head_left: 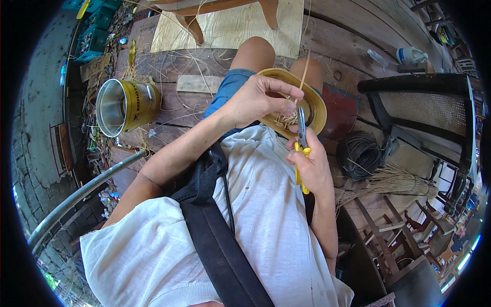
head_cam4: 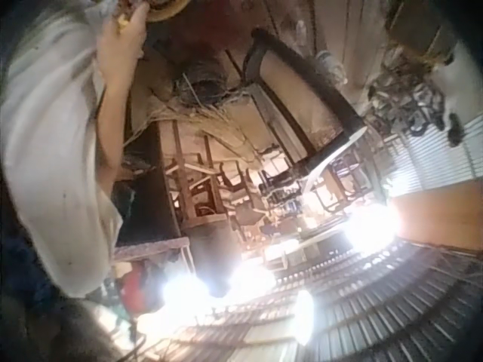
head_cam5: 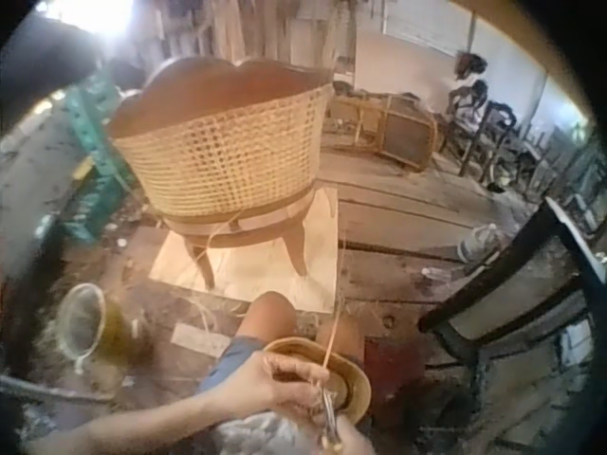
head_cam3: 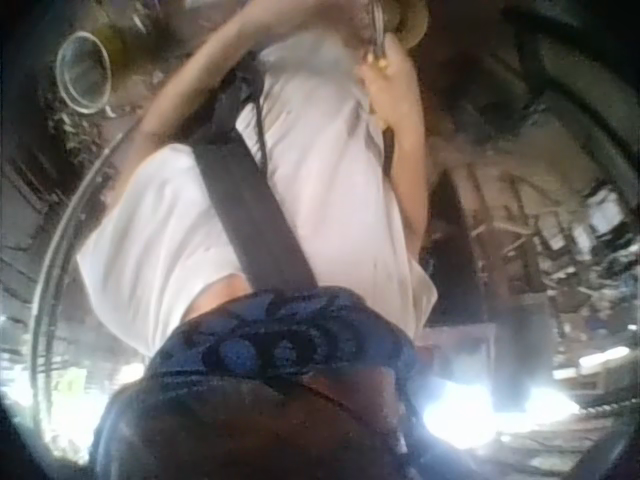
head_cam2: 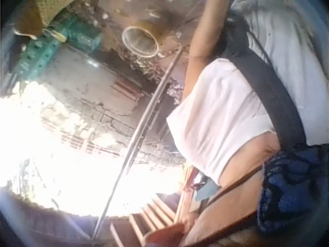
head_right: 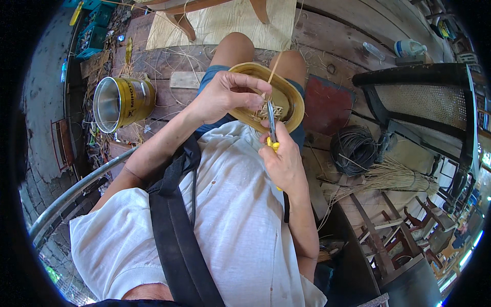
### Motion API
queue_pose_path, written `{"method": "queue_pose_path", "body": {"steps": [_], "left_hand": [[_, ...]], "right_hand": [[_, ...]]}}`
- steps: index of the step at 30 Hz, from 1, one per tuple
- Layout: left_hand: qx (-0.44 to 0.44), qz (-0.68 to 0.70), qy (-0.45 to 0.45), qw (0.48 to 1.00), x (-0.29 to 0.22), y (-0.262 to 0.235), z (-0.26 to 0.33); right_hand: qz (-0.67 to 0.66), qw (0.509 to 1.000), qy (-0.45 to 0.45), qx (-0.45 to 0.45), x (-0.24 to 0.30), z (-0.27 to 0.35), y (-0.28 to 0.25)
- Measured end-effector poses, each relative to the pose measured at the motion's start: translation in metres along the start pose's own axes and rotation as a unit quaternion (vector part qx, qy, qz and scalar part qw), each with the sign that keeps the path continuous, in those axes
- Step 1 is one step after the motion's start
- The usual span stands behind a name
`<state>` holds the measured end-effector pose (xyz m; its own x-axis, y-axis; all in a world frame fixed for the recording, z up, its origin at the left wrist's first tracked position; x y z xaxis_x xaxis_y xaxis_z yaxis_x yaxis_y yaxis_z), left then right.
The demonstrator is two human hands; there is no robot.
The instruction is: Cutting and trimming rattan strips into a small container.
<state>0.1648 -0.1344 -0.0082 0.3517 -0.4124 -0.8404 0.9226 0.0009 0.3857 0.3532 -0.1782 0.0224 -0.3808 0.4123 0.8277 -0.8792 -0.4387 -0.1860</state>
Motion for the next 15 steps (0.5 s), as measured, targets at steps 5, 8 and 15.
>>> {"method": "queue_pose_path", "body": {"steps": [5, 8, 15], "left_hand": [[0.039, 0.023, -0.027, 0.999, 0.003, 0.003, 0.003], [0.046, -0.006, -0.014, 0.999, 0.001, 0.001, 0.002], [0.048, -0.005, 0.008, 0.999, 0.0, 0.005, 0.003]], "right_hand": [[0.036, 0.999, -0.036, 0.009, 0.002, -0.009, 0.005], [0.053, 0.997, -0.053, -0.003, 0.012, -0.01, 0.006], [0.066, 0.997, -0.048, 0.004, 0.013, -0.014, 0.007]]}}
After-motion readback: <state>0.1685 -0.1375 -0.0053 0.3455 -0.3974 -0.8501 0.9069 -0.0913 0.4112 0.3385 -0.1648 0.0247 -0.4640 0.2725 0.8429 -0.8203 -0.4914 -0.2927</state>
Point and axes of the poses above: each hand's wrist, its own z-axis away from the middle knuckle, its own y-axis out of the palm, x = y × z, the point moved 4 cm from there along -z, towards the middle knuckle, and after that the axes turned 7 degrees about -x, right-handed, at the moved point
